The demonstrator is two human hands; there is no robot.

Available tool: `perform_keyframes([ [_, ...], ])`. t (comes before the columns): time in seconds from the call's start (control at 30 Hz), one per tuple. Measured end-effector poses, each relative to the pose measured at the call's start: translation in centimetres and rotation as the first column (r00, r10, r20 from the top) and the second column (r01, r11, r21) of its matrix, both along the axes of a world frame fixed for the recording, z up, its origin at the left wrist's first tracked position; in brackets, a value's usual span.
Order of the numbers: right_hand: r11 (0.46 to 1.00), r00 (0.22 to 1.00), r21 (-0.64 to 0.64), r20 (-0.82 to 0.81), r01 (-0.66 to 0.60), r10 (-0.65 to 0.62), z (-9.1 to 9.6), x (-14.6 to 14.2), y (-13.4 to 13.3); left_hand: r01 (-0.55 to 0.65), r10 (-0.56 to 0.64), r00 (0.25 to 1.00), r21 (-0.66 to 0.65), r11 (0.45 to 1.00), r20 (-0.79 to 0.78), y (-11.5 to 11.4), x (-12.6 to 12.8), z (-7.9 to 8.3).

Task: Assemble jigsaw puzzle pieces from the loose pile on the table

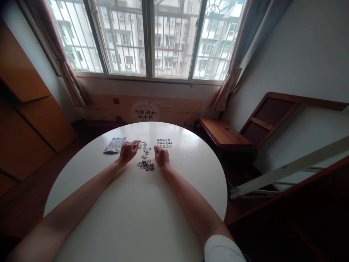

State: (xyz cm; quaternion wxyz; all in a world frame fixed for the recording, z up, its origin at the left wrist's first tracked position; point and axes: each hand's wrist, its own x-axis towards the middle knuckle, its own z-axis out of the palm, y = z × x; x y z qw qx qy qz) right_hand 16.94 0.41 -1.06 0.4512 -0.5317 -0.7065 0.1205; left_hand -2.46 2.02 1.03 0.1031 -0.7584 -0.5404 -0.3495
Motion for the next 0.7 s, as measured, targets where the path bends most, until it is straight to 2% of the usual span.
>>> perform_keyframes([
  [0.07,0.999,0.999,0.002,-0.014,0.033,-0.033,0.0,0.1,0.0,-0.037,0.037,0.999,0.0,0.999,0.018,-0.1,-0.2,-0.2],
  [0.3,1.0,1.0,-0.012,-0.004,0.021,-0.021,0.4,0.2,-0.4,-0.139,0.147,0.987,-0.112,0.984,0.066,-0.2,-0.7,-0.2],
  [0.47,0.998,0.998,0.049,0.044,0.034,-0.037,0.5,0.0,-0.4,-0.139,0.149,0.987,-0.154,0.978,0.055,-0.9,0.1,0.0],
  [0.57,0.995,0.995,0.073,0.083,-0.061,0.054,0.3,0.0,-0.1,-0.058,0.078,0.995,-0.275,0.96,0.06,-1.3,0.9,0.0],
  [0.7,0.977,0.964,0.053,0.182,-0.207,0.194,-0.1,-0.1,-0.1,-0.062,0.054,0.998,-0.404,0.912,-0.031,-1.4,1.5,-0.2],
])
